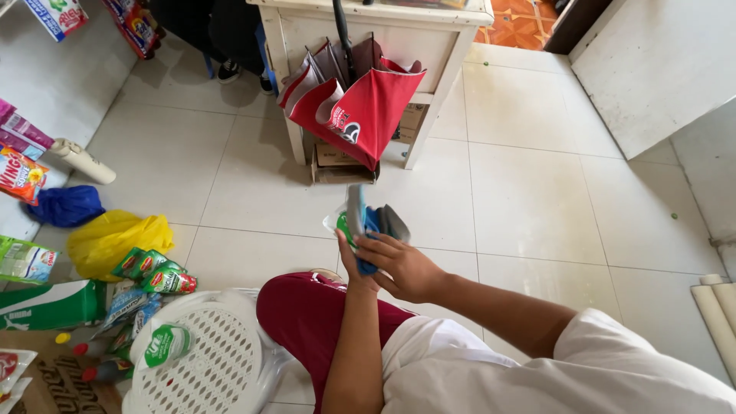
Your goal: Cleaning individual detergent sachets and grocery items with a cloth and organizing them on shelves.
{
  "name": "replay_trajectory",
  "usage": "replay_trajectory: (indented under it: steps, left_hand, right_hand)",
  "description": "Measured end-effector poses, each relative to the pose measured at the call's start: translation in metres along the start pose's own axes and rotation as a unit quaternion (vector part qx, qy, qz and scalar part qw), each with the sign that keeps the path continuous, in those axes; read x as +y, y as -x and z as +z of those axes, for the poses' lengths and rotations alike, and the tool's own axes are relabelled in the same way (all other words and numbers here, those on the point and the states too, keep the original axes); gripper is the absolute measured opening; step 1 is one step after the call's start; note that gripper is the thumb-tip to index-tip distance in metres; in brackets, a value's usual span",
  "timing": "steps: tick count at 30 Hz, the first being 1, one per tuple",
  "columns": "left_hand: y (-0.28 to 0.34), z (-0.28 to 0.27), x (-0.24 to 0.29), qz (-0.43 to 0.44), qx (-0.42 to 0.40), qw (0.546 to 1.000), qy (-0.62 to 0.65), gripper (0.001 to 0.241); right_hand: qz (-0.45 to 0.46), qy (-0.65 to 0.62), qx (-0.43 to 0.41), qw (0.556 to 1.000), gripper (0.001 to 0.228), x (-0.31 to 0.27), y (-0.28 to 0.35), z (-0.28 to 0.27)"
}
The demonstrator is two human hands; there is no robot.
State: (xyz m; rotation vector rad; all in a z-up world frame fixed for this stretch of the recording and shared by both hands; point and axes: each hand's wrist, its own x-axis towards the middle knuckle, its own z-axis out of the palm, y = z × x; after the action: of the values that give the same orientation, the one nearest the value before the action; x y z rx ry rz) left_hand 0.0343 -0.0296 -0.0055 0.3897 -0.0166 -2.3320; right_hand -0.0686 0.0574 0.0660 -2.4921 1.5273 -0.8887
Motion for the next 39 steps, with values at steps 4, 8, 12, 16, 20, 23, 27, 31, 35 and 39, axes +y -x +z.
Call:
replay_trajectory:
  steps: [4, 8, 12, 16, 20, 23, 27, 31, 35, 39]
  left_hand:
    - [-0.015, -0.028, -0.008, 0.090, -0.126, 0.987, -0.052, 0.080]
    - [-0.018, -0.028, -0.008, -0.032, 0.012, 0.999, -0.041, 0.074]
    - [-0.004, -0.010, -0.013, -0.048, 0.030, 0.996, -0.064, 0.091]
    - [-0.002, -0.007, -0.008, -0.013, 0.056, 0.998, -0.027, 0.080]
    - [0.040, 0.069, 0.003, 0.000, 0.074, 0.997, 0.017, 0.072]
    - [0.021, 0.043, 0.004, -0.062, 0.050, 0.992, 0.096, 0.067]
    - [0.005, 0.012, -0.007, -0.026, 0.029, 0.999, -0.018, 0.063]
    - [0.014, 0.021, -0.004, -0.049, -0.005, 0.999, 0.011, 0.068]
    - [0.026, 0.031, 0.002, -0.058, -0.030, 0.997, 0.037, 0.073]
    - [0.035, 0.036, 0.007, -0.081, -0.061, 0.992, 0.073, 0.080]
  right_hand:
    - [-0.107, 0.026, -0.030, 0.994, 0.040, 0.022, 0.011, 0.007]
    - [-0.099, 0.070, -0.043, 0.992, 0.053, 0.041, -0.011, -0.008]
    - [0.016, 0.051, -0.012, 0.998, 0.073, 0.053, -0.023, -0.006]
    - [-0.005, 0.026, -0.003, 1.000, 0.074, 0.044, -0.010, 0.019]
    - [0.000, 0.040, -0.067, 0.997, 0.077, 0.010, 0.001, 0.011]
    - [-0.027, 0.028, -0.049, 0.998, 0.072, 0.022, -0.004, 0.010]
    - [-0.009, -0.011, -0.033, 0.999, 0.067, 0.046, -0.021, -0.003]
    - [0.060, 0.002, -0.037, 0.998, 0.075, 0.046, -0.027, 0.003]
    - [0.051, -0.006, -0.044, 0.998, 0.079, 0.010, -0.008, 0.017]
    - [0.029, 0.057, -0.071, 0.995, 0.076, -0.001, 0.010, 0.021]
